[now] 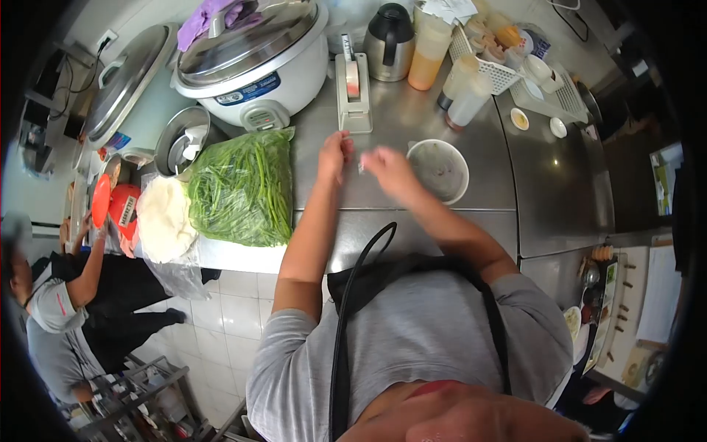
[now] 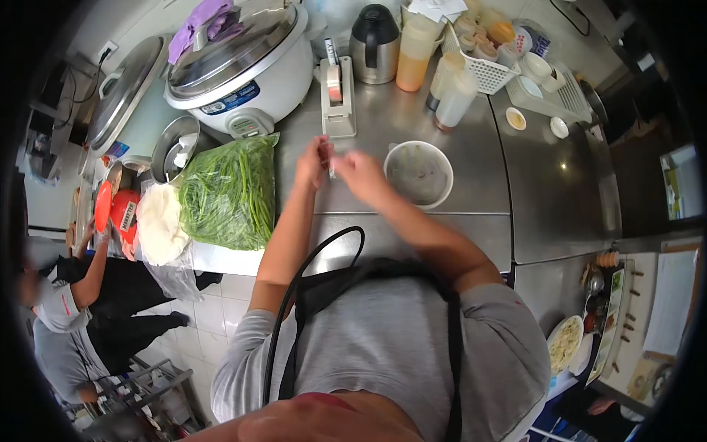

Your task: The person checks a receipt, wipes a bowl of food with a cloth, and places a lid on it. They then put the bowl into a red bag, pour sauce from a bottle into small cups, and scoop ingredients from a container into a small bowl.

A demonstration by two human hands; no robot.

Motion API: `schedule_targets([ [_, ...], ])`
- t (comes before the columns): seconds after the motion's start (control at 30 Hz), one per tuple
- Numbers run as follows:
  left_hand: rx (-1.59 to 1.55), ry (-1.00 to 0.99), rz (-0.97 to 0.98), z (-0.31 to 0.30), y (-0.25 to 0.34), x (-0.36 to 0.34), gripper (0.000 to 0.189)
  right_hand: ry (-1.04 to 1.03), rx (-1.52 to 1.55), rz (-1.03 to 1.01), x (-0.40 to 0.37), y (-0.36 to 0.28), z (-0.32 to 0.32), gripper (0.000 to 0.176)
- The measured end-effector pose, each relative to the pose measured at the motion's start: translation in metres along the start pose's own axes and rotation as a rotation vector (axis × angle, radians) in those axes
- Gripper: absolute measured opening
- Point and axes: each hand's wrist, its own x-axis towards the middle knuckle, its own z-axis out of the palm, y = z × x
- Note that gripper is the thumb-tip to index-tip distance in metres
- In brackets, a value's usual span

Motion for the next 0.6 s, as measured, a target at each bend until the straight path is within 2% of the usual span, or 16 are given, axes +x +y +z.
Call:
schedule_targets([
  [0.03, 0.012, -0.006, -0.021, 0.001, 0.005, 0.009, 0.027, -0.055, -0.074, 0.026, -0.03, -0.005, -0.001, 0.026],
  [0.1, 0.051, -0.039, -0.049, 0.008, 0.017, 0.02, 0.027, -0.171, -0.007, 0.035, -0.073, 0.017, 0.002, 0.027],
  [0.23, 0.227, -0.065, -0.058, 0.027, 0.03, 0.028, 0.025, -0.171, -0.129, -0.115, -0.098, 0.046, 0.005, 0.029],
  [0.27, 0.272, -0.104, 0.042, 0.025, 0.022, 0.038, 0.02, -0.16, -0.136, -0.092, -0.1, 0.049, 0.004, 0.03],
  [0.3, 0.431, -0.123, 0.061, 0.023, 0.02, 0.045, 0.016, -0.144, -0.142, -0.068, -0.101, 0.05, 0.004, 0.031],
  [0.33, 0.57, 0.023, 0.17, 0.021, 0.01, 0.056, 0.025, -0.132, -0.145, -0.046, -0.101, 0.05, 0.003, 0.032],
  [0.4, 1.235, 0.173, 0.496, 0.018, 0.014, 0.054, 0.024, -0.095, -0.069, 0.072, -0.099, 0.05, -0.007, 0.032],
  [0.43, 1.473, 0.141, 0.569, 0.004, 0.004, 0.063, 0.021, -0.106, -0.036, 0.126, -0.098, 0.051, -0.013, 0.033],
  [0.47, 1.647, 0.088, 0.489, -0.012, -0.011, 0.079, 0.023, -0.083, -0.083, 0.11, -0.101, 0.054, -0.019, 0.033],
  [0.5, 1.452, 0.179, 0.448, -0.009, -0.013, 0.062, 0.018, -0.063, -0.128, 0.089, -0.102, 0.058, -0.022, 0.034],
  [0.53, 1.192, 0.138, 0.434, 0.001, -0.009, 0.058, 0.015, -0.05, -0.171, 0.061, -0.1, 0.063, -0.025, 0.035],
  [0.57, 0.935, 0.108, 0.405, 0.005, -0.006, 0.051, 0.014, 0.05, -0.203, -0.01, -0.1, 0.074, -0.029, 0.034],
  [0.6, 0.674, 0.086, 0.367, 0.008, -0.002, 0.043, 0.013, 0.049, -0.226, 0.077, -0.103, 0.058, -0.046, 0.035],
])
